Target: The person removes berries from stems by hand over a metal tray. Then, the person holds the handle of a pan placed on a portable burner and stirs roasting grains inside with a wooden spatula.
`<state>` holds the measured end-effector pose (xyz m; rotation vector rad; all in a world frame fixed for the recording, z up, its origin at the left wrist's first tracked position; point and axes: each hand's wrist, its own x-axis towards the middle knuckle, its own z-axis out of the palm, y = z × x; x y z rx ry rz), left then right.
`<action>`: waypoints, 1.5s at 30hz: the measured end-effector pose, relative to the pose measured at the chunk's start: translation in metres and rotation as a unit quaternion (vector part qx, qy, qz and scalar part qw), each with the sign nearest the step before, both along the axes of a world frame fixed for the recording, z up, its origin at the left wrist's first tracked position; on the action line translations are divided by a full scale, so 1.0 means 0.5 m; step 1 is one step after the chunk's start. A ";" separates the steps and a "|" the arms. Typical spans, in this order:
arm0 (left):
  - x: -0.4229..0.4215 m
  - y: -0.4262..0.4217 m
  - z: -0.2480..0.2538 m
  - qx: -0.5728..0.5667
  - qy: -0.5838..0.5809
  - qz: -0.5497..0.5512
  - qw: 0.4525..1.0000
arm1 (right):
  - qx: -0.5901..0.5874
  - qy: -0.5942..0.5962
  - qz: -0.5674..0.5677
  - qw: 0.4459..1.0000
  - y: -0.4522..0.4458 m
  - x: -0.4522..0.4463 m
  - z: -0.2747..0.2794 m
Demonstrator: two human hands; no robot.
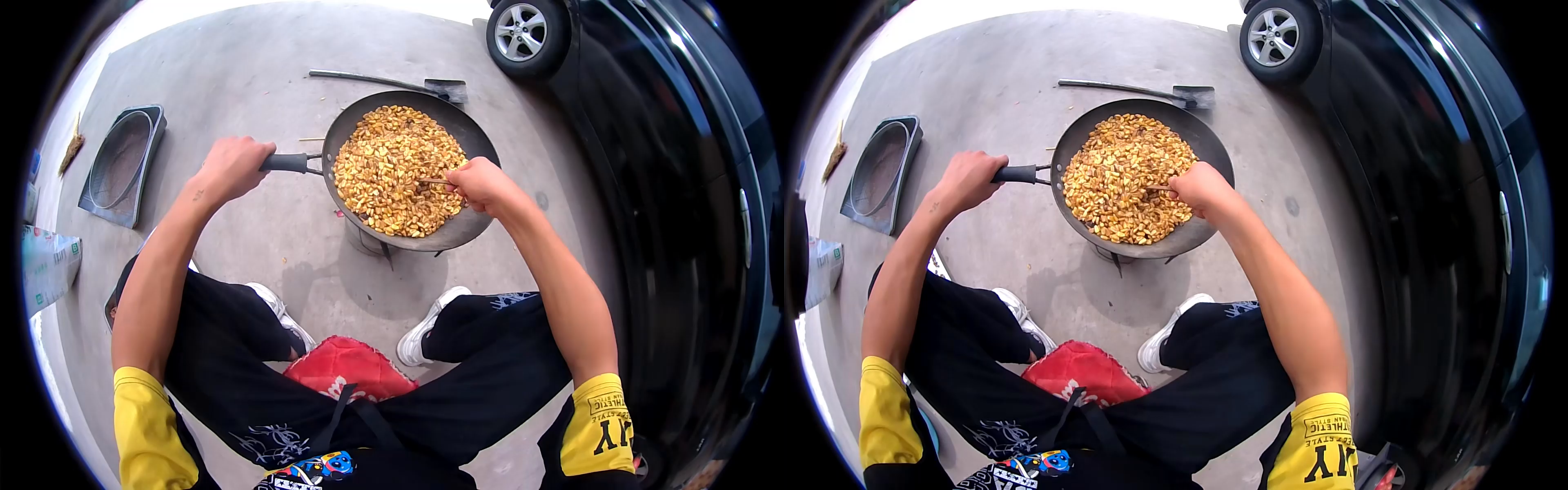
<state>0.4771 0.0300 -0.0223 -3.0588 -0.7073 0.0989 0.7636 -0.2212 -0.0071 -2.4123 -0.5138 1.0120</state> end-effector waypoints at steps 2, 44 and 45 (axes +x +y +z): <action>0.002 0.003 -0.001 0.007 0.003 -0.002 1.000 | -0.014 -0.093 0.079 0.992 0.021 0.001 0.015; -0.001 -0.009 0.013 0.040 0.011 -0.025 0.999 | -0.092 -0.566 0.538 0.618 0.116 -0.048 0.057; -0.002 -0.008 0.013 0.043 0.011 -0.027 0.999 | -0.091 -0.567 0.536 0.619 0.107 -0.057 0.056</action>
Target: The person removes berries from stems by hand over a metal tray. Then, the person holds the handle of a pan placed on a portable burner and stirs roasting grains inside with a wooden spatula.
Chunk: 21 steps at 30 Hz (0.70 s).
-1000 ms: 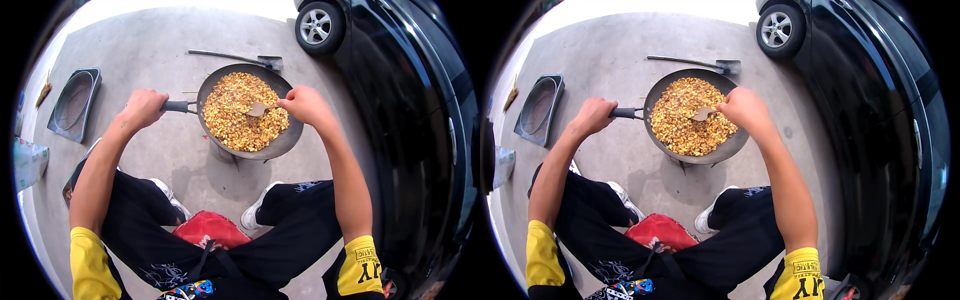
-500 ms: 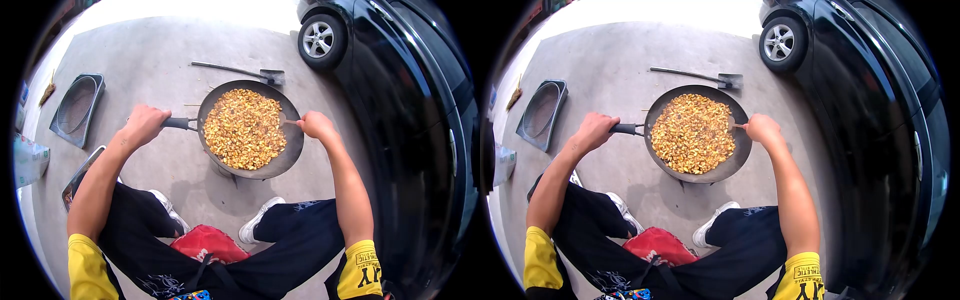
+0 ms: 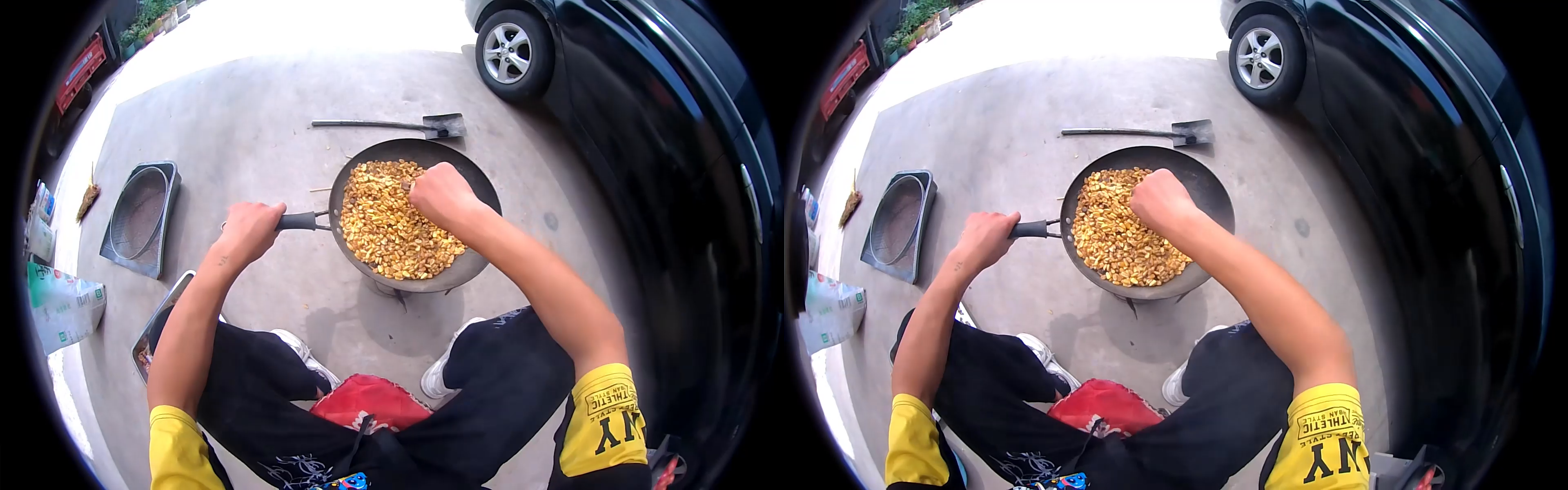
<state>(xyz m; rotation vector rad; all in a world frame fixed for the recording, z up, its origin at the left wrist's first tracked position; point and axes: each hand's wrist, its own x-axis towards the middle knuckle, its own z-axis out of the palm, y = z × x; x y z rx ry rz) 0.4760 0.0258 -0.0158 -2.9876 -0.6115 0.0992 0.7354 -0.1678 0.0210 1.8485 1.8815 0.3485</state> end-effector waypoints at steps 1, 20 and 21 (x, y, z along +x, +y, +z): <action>0.000 0.001 0.000 -0.002 -0.004 0.003 1.000 | 0.001 -0.007 0.012 1.000 -0.013 -0.006 0.002; -0.018 -0.198 0.097 -0.009 -0.053 -0.067 0.996 | 0.095 0.209 -0.279 0.932 -0.247 -0.123 0.066; -0.031 -0.222 0.115 -0.038 -0.053 -0.064 0.996 | 0.094 0.247 -0.306 0.915 -0.245 -0.131 0.080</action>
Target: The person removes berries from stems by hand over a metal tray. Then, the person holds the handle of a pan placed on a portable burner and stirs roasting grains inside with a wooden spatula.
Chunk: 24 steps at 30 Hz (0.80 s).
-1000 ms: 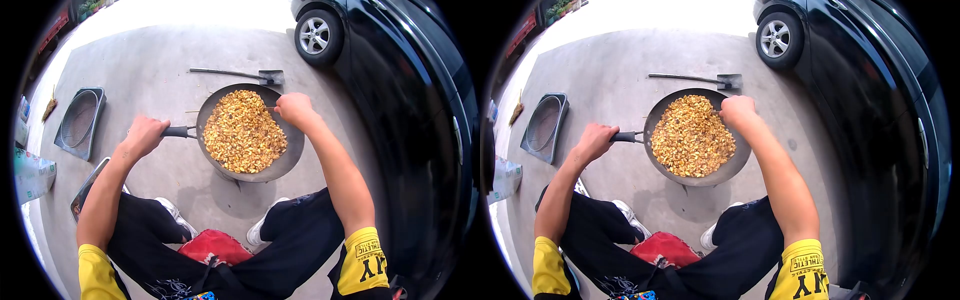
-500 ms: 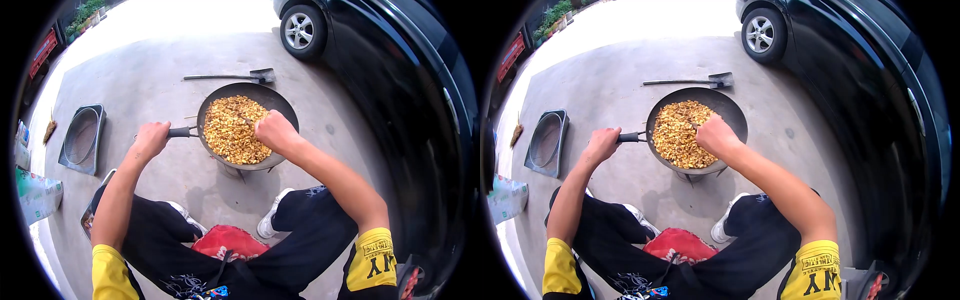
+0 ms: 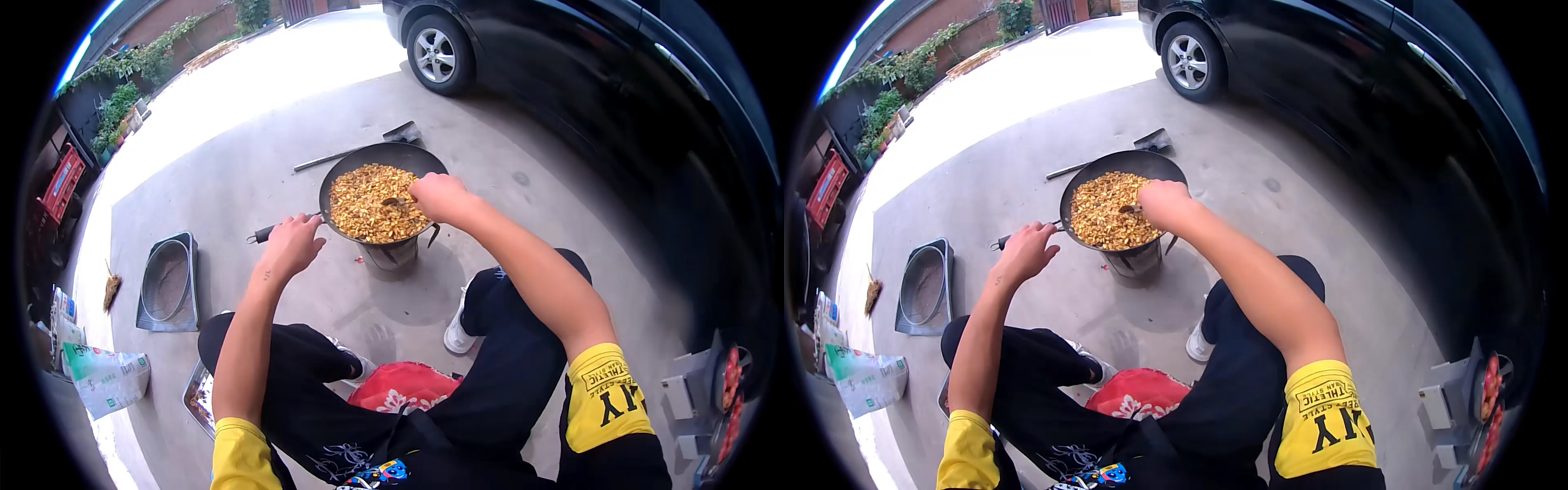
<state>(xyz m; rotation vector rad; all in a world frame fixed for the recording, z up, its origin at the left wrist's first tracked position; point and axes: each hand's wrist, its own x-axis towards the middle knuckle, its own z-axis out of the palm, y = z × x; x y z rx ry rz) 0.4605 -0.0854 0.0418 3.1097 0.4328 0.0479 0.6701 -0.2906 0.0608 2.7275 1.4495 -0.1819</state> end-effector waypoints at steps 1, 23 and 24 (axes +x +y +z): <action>-0.013 -0.022 0.018 -0.029 -0.001 0.003 1.000 | 0.007 0.039 -0.023 0.999 0.002 -0.005 0.013; -0.217 -0.684 -0.065 -0.395 -0.276 -0.213 0.850 | 0.313 0.375 -0.181 0.853 -0.060 0.031 -0.078; -0.222 -0.701 -0.062 -0.390 -0.286 -0.203 0.851 | 0.310 0.362 -0.174 0.862 -0.059 0.032 -0.083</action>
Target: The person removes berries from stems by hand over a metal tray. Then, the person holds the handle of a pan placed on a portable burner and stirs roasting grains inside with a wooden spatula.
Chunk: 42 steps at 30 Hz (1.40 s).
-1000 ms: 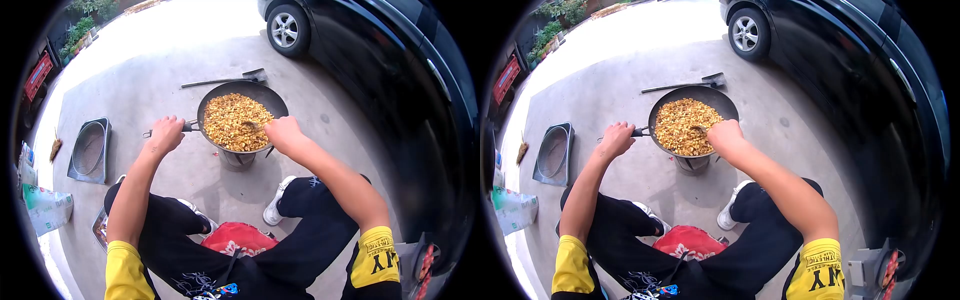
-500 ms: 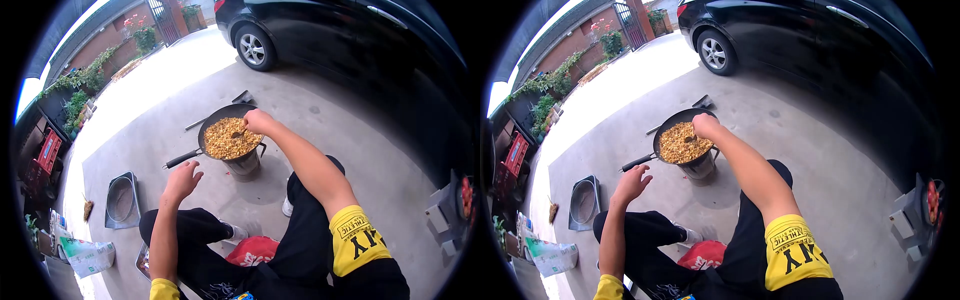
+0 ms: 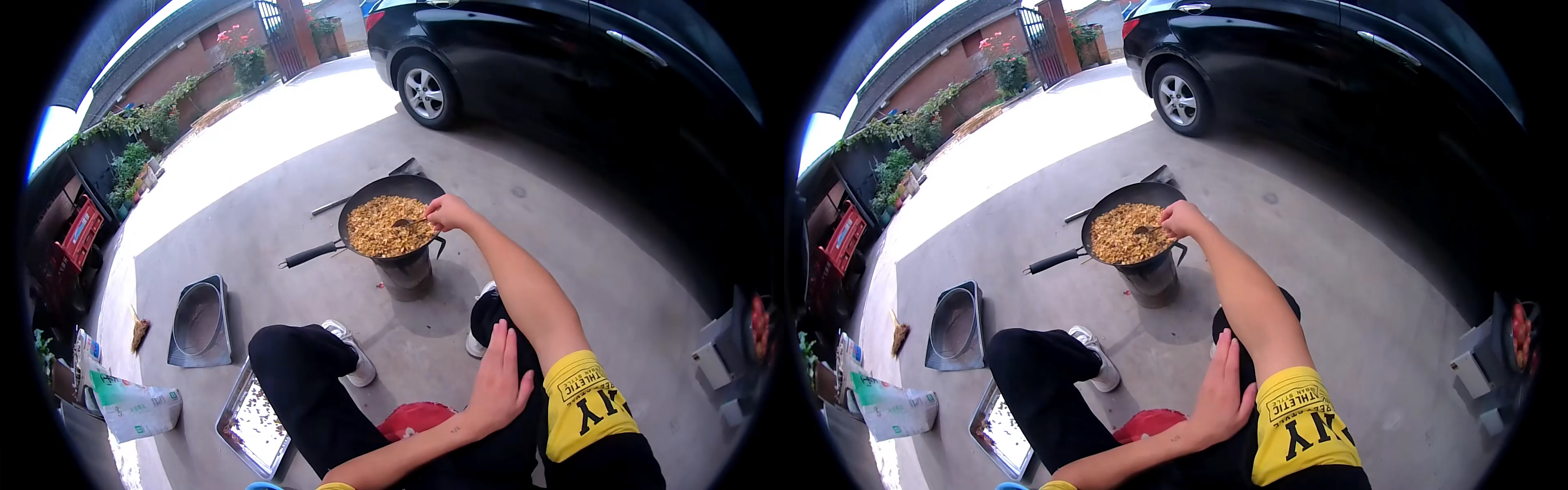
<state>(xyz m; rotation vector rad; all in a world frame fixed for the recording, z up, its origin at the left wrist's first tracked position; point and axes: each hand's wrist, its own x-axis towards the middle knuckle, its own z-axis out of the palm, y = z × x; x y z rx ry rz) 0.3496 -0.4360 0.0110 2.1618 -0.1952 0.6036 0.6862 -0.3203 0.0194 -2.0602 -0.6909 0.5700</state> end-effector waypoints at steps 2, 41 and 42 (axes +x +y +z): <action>-0.013 -0.024 0.026 0.065 0.005 0.017 0.998 | 0.005 0.000 -0.004 1.000 0.001 -0.008 0.001; 0.032 0.140 -0.646 -0.108 0.327 0.181 0.921 | -0.041 -0.025 0.036 0.998 0.036 0.114 -0.073; 0.038 0.138 -0.644 -0.113 0.355 0.127 0.919 | -0.058 -0.053 0.029 0.996 0.032 0.118 -0.077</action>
